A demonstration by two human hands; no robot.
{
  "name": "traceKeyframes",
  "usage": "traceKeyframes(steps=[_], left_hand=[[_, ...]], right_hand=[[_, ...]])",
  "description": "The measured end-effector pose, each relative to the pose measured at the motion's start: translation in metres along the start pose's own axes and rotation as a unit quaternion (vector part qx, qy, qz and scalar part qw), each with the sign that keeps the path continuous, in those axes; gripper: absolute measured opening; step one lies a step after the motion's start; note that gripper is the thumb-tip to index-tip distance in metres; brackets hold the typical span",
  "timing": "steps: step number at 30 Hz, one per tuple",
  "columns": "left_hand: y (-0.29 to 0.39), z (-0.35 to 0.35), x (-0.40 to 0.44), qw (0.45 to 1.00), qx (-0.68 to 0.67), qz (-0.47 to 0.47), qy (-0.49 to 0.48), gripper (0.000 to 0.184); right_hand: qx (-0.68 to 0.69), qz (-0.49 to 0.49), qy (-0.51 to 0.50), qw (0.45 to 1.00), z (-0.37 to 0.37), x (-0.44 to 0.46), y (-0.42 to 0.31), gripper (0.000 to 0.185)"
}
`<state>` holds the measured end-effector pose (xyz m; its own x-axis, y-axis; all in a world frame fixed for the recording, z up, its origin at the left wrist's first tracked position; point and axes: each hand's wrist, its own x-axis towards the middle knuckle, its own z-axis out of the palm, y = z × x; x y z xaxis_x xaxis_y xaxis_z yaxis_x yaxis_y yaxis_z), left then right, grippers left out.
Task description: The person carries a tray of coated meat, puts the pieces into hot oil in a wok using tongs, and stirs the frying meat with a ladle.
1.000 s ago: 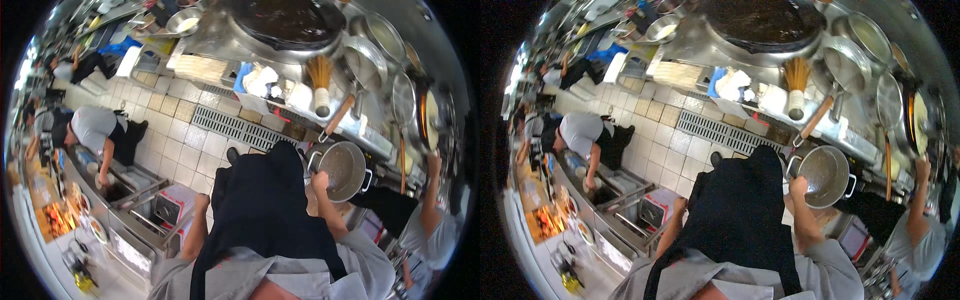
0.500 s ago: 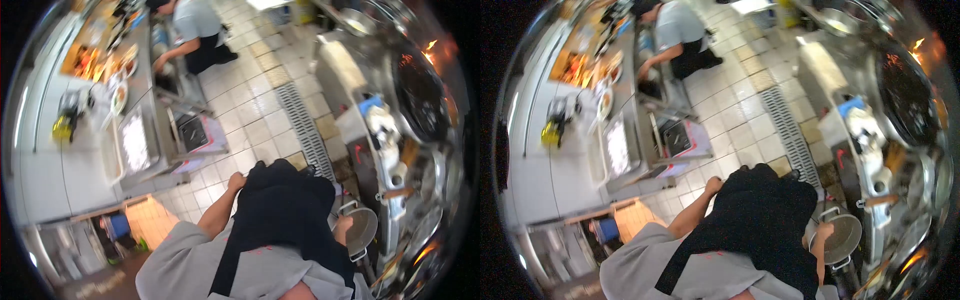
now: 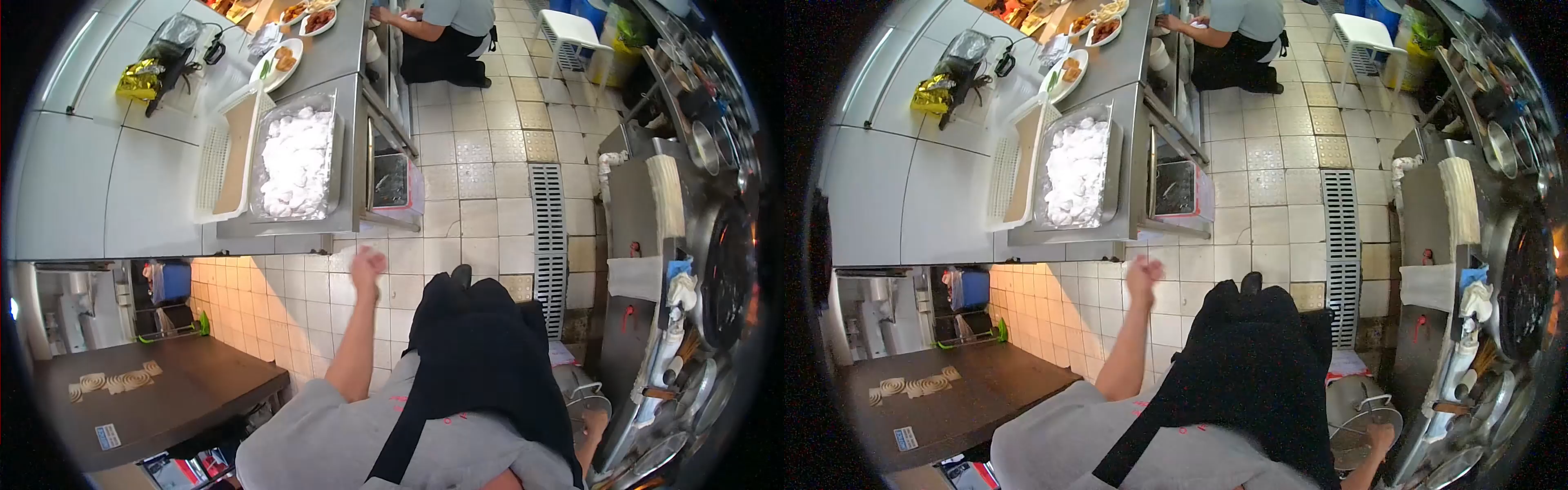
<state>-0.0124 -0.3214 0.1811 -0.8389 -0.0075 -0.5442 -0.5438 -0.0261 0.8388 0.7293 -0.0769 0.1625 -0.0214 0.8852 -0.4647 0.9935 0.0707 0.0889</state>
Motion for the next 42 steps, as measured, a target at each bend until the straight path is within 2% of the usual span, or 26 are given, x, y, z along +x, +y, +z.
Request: traceKeyframes(steps=[1, 2, 3, 4, 5, 7, 9, 11, 13, 16, 19, 20, 21, 22, 23, 24, 25, 27, 29, 31, 32, 35, 36, 39, 42], left_hand=[[0.034, -0.011, 0.016, 0.998, -0.053, 0.026, 0.033, 0.037], [0.056, -0.027, 0.039, 0.981, -0.161, 0.108, 0.011, 0.042], [0.097, -0.024, 0.042, 0.979, -0.186, 0.076, 0.044, 0.045], [0.136, -0.020, 0.042, 0.974, -0.210, 0.046, 0.075, 0.048], [0.150, -0.025, 0.059, 0.974, -0.213, 0.037, 0.065, 0.048], [0.172, -0.033, 0.087, 0.975, -0.217, 0.024, 0.041, 0.048], [0.174, -0.042, 0.110, 0.972, -0.216, -0.022, 0.084, 0.044], [0.167, -0.056, 0.134, 0.974, -0.223, 0.007, 0.047, 0.041], [0.167, -0.058, 0.142, 0.972, -0.220, 0.007, 0.084, 0.041], [0.178, -0.048, 0.121, 0.975, -0.185, 0.014, 0.123, 0.031], [0.183, -0.035, 0.104, 0.973, -0.179, 0.025, 0.146, 0.021], [0.183, -0.028, 0.097, 0.971, -0.180, 0.029, 0.157, 0.021], [0.182, -0.025, 0.091, 0.969, -0.180, 0.032, 0.167, 0.021], [0.174, -0.030, 0.096, 0.968, -0.207, 0.039, 0.136, 0.021], [0.171, -0.028, 0.096, 0.968, -0.206, 0.039, 0.137, 0.022], [0.169, -0.028, 0.095, 0.968, -0.203, 0.039, 0.139, 0.023], [0.167, -0.029, 0.094, 0.969, -0.199, 0.038, 0.143, 0.023], [0.162, -0.033, 0.095, 0.967, -0.209, 0.044, 0.137, 0.026], [0.164, -0.034, 0.094, 0.970, -0.207, 0.043, 0.123, 0.026], [0.166, -0.031, 0.089, 0.970, -0.200, 0.045, 0.130, 0.027], [0.167, -0.031, 0.086, 0.970, -0.196, 0.046, 0.135, 0.027], [0.167, -0.030, 0.085, 0.970, -0.191, 0.033, 0.147, 0.028], [0.166, -0.030, 0.087, 0.968, -0.197, 0.040, 0.147, 0.028], [0.161, -0.032, 0.091, 0.966, -0.207, 0.054, 0.143, 0.029], [0.160, -0.034, 0.092, 0.971, -0.192, 0.052, 0.136, 0.031]], right_hand=[[0.013, 0.018, -0.014, 1.000, -0.010, -0.006, 0.002, 0.017], [0.026, 0.037, -0.027, 0.999, -0.042, -0.016, -0.006, 0.016], [0.041, 0.055, -0.038, 0.997, -0.078, -0.026, -0.020, 0.016], [0.048, 0.123, -0.059, 0.990, -0.119, -0.042, -0.051, 0.016], [0.058, 0.190, -0.079, 0.977, -0.153, -0.055, -0.075, 0.018], [0.035, 0.196, -0.083, 0.976, -0.162, -0.052, -0.048, 0.021], [0.076, 0.237, -0.033, 0.968, -0.198, -0.067, -0.073, 0.023], [0.114, 0.025, 0.052, 0.992, -0.193, -0.055, -0.027, 0.022], [0.177, 0.081, 0.109, 0.975, -0.193, -0.035, 0.004, 0.017], [0.418, 0.122, 0.136, 0.890, -0.226, -0.032, -0.014, 0.021], [0.443, 0.119, 0.213, 0.863, -0.299, -0.115, -0.177, 0.029], [0.471, 0.111, 0.273, 0.831, -0.295, -0.125, -0.204, 0.029], [0.502, -0.021, 0.262, 0.824, -0.269, -0.124, -0.200, 0.027], [0.539, 0.103, 0.175, 0.818, -0.264, -0.126, -0.217, 0.024], [0.628, 0.059, 0.167, 0.758, -0.173, -0.072, -0.154, 0.030], [0.671, -0.022, 0.126, 0.731, -0.169, -0.073, -0.189, 0.033], [0.719, -0.008, 0.027, 0.694, -0.174, -0.074, -0.222, 0.035], [0.791, 0.058, 0.002, 0.609, -0.172, -0.055, -0.274, 0.037], [0.831, 0.074, -0.048, 0.549, -0.183, -0.041, -0.310, 0.043], [0.816, 0.041, -0.042, 0.575, -0.203, -0.043, -0.339, 0.044], [0.794, 0.021, -0.025, 0.607, -0.215, -0.047, -0.349, 0.058], [0.774, -0.063, 0.063, 0.627, -0.237, -0.059, -0.379, 0.072], [0.769, -0.074, 0.049, 0.633, -0.236, -0.055, -0.378, 0.075], [0.755, -0.016, -0.033, 0.655, -0.224, -0.025, -0.362, 0.061], [0.684, 0.005, -0.079, 0.725, -0.206, -0.006, -0.360, 0.050]])
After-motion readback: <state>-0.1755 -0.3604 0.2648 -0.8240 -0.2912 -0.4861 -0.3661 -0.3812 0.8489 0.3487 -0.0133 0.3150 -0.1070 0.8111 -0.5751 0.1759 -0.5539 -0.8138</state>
